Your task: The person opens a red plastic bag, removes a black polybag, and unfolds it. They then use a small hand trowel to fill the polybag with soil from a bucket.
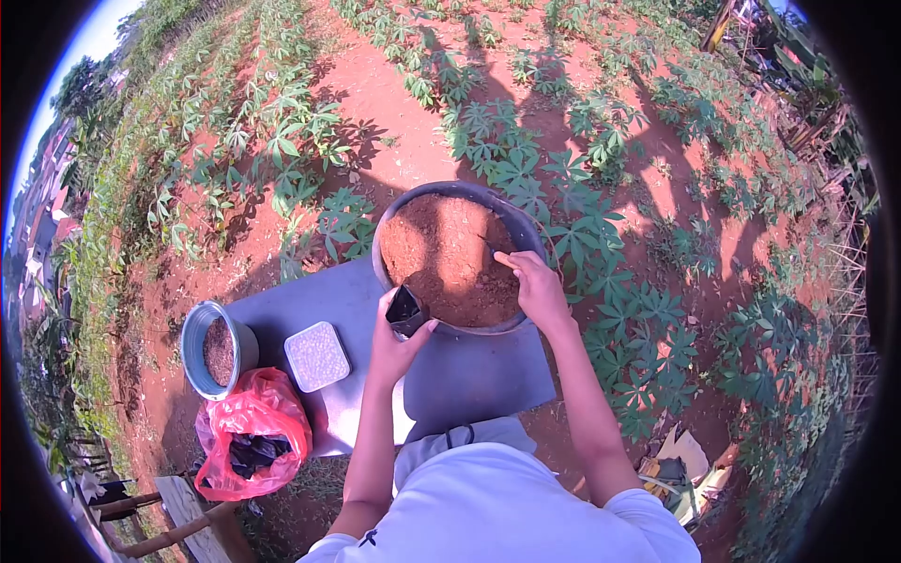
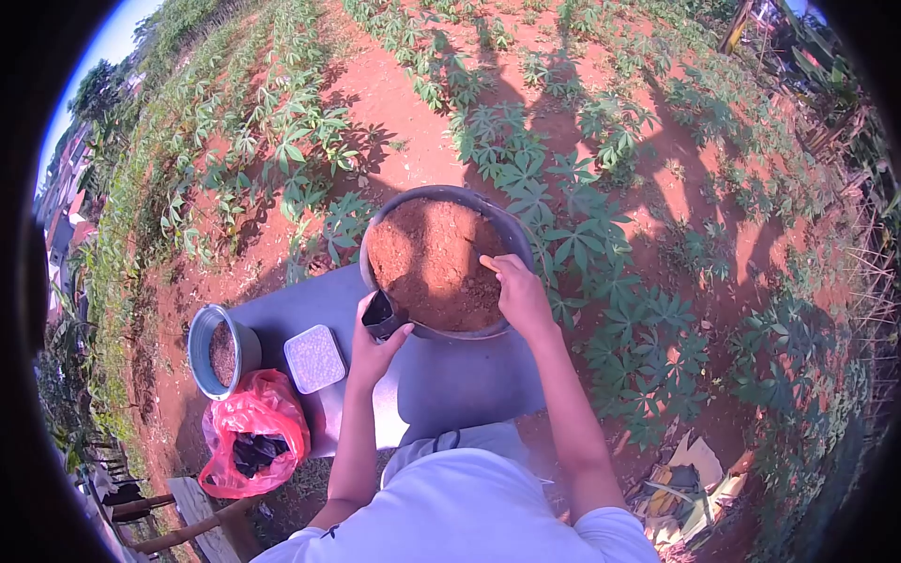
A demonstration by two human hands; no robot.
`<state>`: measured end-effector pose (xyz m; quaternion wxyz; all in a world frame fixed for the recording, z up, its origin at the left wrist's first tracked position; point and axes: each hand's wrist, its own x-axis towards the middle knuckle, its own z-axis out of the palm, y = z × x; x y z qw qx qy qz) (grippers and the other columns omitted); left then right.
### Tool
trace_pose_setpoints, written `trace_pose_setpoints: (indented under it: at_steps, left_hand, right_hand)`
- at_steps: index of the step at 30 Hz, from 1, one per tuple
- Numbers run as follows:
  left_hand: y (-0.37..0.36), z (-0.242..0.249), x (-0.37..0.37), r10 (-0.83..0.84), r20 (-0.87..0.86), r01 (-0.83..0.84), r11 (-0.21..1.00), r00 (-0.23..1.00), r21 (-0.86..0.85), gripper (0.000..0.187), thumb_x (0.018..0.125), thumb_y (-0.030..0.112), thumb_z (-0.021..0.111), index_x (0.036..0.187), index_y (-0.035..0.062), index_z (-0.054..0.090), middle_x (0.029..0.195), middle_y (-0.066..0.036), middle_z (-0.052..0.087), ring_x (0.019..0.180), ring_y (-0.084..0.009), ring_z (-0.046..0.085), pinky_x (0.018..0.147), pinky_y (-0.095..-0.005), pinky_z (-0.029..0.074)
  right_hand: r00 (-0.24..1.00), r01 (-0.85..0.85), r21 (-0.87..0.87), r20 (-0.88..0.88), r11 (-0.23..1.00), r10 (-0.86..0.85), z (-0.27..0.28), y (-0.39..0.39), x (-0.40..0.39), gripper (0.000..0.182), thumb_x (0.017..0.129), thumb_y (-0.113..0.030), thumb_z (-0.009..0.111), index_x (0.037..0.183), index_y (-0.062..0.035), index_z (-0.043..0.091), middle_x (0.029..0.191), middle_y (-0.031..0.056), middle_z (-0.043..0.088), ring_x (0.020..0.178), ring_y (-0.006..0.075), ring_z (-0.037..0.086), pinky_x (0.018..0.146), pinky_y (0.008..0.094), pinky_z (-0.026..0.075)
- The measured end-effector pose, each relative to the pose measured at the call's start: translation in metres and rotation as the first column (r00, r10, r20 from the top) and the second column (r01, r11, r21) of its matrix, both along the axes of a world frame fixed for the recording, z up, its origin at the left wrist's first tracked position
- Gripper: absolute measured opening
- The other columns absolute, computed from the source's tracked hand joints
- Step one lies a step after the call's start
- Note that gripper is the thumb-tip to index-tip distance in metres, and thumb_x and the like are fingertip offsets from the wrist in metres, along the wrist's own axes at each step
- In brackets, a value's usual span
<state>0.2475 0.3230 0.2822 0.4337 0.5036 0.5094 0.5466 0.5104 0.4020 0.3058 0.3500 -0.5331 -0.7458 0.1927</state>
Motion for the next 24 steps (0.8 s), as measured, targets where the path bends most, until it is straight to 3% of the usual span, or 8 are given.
trace_pose_setpoints:
  at_steps: [24]
  left_hand:
    - [-0.012,-0.013,-0.006,0.044,0.082,-0.038,0.997,0.996,-0.068,0.069,0.082,0.010,0.084,0.139,0.0043,0.046,0.117,-0.006,0.062,0.108,-0.0142,0.061,0.098,-0.0313,0.049]
  right_hand:
    - [0.997,-0.066,-0.015,-0.041,0.998,0.065,0.024,-0.066,-0.004,0.024,0.093,0.005,0.056,0.116,0.0032,0.064,0.119,0.0165,0.066,0.103,0.0391,0.067,0.084,0.0456,0.056]
